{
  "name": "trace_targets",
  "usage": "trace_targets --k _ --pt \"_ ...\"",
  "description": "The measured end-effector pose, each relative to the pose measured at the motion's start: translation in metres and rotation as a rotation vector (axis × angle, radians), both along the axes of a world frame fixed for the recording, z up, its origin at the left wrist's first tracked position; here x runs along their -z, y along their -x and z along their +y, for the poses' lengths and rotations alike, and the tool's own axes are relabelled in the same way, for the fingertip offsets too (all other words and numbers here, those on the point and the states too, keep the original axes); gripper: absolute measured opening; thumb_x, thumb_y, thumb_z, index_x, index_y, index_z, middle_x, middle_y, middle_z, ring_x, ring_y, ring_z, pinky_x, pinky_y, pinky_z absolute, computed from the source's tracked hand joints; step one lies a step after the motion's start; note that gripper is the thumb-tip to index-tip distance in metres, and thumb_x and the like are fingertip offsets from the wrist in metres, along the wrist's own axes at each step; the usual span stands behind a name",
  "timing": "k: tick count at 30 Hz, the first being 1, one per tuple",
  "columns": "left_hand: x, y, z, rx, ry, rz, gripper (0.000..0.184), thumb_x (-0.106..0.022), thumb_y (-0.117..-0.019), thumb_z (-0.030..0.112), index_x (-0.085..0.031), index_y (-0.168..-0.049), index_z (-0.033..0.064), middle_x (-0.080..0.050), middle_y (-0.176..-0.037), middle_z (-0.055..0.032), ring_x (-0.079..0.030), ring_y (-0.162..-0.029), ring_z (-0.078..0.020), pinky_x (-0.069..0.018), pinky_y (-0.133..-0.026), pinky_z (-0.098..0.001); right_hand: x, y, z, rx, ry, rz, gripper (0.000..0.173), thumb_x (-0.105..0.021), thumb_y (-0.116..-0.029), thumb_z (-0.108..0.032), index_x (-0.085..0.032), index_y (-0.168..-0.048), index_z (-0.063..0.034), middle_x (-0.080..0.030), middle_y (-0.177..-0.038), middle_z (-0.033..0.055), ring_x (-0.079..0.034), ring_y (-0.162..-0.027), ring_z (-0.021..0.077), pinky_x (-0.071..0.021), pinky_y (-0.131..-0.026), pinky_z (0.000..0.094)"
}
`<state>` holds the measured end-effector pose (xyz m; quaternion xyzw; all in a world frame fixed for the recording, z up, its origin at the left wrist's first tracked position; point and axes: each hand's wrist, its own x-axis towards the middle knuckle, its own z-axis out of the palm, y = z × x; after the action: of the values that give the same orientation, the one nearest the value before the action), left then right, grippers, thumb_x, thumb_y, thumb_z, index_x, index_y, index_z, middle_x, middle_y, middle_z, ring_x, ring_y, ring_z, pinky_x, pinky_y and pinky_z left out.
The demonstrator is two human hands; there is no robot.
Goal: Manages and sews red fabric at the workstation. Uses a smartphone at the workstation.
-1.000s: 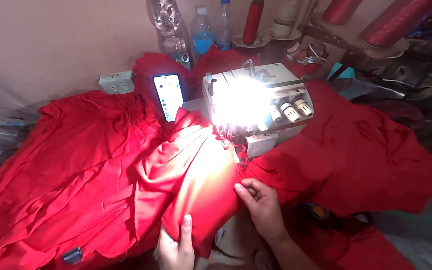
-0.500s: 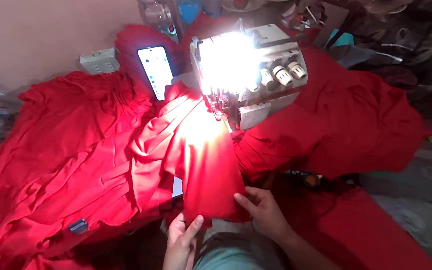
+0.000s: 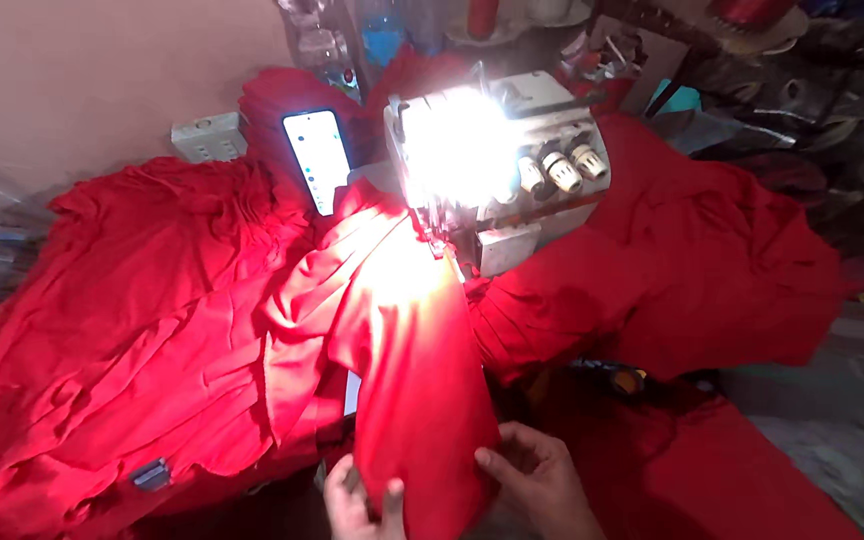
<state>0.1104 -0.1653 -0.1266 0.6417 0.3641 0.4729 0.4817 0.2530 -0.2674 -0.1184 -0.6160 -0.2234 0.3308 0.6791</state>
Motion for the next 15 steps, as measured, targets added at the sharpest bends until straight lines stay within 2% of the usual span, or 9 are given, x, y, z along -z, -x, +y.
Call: trace_targets --k 2,3,4,5,6,7,8,12,15 --pt "0.009 -0.001 0.003 0.008 -0.134 -0.072 0.060 -0.075 -0.0904 0.016 -0.039 -0.138 0.0190 -0.069 -0.113 0.0274 -0.066 -0.100 0.0120 -0.0559 -0.088 -0.0133 -0.006 -0.002 -0.001 -0.015 0.049 0.043 0.012 -0.072 -0.0849 0.004 -0.072 -0.096 0.0008 -0.075 -0.084 -0.0017 -0.071 -0.074 0.0011 -0.0612 -0.071 0.0215" --pt "0.011 -0.002 0.007 0.024 -0.193 -0.082 0.060 -0.073 -0.0936 0.017 -0.041 -0.143 0.0283 -0.068 -0.118 0.0289 -0.065 -0.103 0.0109 -0.0546 -0.091 -0.0140 -0.008 -0.004 0.000 -0.019 0.066 0.055 0.013 -0.072 -0.0845 0.005 -0.072 -0.096 0.0012 -0.075 -0.084 -0.0012 -0.071 -0.074 0.0017 -0.0615 -0.071 0.0223" --pt "0.011 -0.003 0.011 0.033 -0.254 -0.057 0.053 -0.069 -0.0970 0.016 -0.048 -0.143 0.0318 -0.066 -0.123 0.0289 -0.063 -0.107 0.0113 -0.0523 -0.094 -0.0133 -0.012 -0.006 0.001 -0.021 0.081 0.062 0.013 -0.072 -0.0840 0.006 -0.071 -0.097 0.0016 -0.076 -0.083 -0.0011 -0.071 -0.074 0.0021 -0.0617 -0.072 0.0228" --pt "0.007 -0.005 0.014 0.031 -0.324 0.002 0.038 -0.064 -0.1003 0.016 -0.058 -0.135 0.0281 -0.065 -0.123 0.0262 -0.060 -0.111 0.0127 -0.0490 -0.097 -0.0119 -0.015 -0.008 0.002 -0.024 0.087 0.064 0.014 -0.072 -0.0838 0.006 -0.071 -0.097 0.0017 -0.075 -0.084 -0.0012 -0.071 -0.074 0.0023 -0.0618 -0.072 0.0231" --pt "0.004 -0.007 0.018 0.021 -0.389 0.075 0.021 -0.060 -0.1029 0.016 -0.065 -0.123 0.0190 -0.067 -0.116 0.0185 -0.057 -0.110 0.0130 -0.0452 -0.098 -0.0113 -0.017 -0.011 0.004 -0.026 0.083 0.062 0.014 -0.072 -0.0837 0.006 -0.070 -0.097 0.0014 -0.075 -0.084 -0.0016 -0.072 -0.073 0.0025 -0.0621 -0.071 0.0237" --pt "0.001 -0.010 0.023 0.010 -0.449 0.142 0.014 -0.057 -0.1044 0.015 -0.067 -0.112 0.0099 -0.068 -0.107 0.0089 -0.057 -0.107 0.0110 -0.0421 -0.099 -0.0121 -0.018 -0.013 0.006 -0.024 0.069 0.061 0.015 -0.072 -0.0838 0.007 -0.070 -0.097 0.0010 -0.076 -0.084 -0.0022 -0.072 -0.073 0.0030 -0.0623 -0.071 0.0241" --pt "-0.003 -0.013 0.027 -0.003 -0.486 0.197 0.016 -0.055 -0.1054 0.015 -0.067 -0.108 0.0052 -0.069 -0.103 0.0036 -0.056 -0.107 0.0097 -0.0405 -0.100 -0.0124 -0.020 -0.016 0.008 -0.023 0.050 0.066 0.015 -0.071 -0.0845 0.007 -0.069 -0.098 0.0006 -0.076 -0.084 -0.0025 -0.072 -0.072 0.0035 -0.0628 -0.070 0.0246" --pt "-0.015 -0.031 0.050 -0.035 -0.502 0.142 0.025 -0.051 -0.1059 0.013 -0.066 -0.112 -0.0069 -0.073 -0.111 -0.0005 -0.056 -0.113 0.0136 -0.0409 -0.102 -0.0104 -0.028 -0.028 0.024 -0.015 -0.014 0.091 0.011 -0.066 -0.0886 0.009 -0.069 -0.095 0.0003 -0.075 -0.080 -0.0014 -0.073 -0.068 0.0064 -0.0638 -0.066 0.0264" --pt "-0.026 -0.043 0.068 -0.026 -0.456 0.144 0.031 -0.051 -0.1024 0.007 -0.061 -0.108 -0.0209 -0.070 -0.099 -0.0139 -0.057 -0.099 0.0123 -0.0434 -0.093 -0.0075 -0.033 -0.035 0.042 0.017 -0.026 0.070 0.011 -0.061 -0.0935 0.007 -0.068 -0.093 -0.0004 -0.074 -0.075 -0.0027 -0.072 -0.065 0.0055 -0.0631 -0.063 0.0243"
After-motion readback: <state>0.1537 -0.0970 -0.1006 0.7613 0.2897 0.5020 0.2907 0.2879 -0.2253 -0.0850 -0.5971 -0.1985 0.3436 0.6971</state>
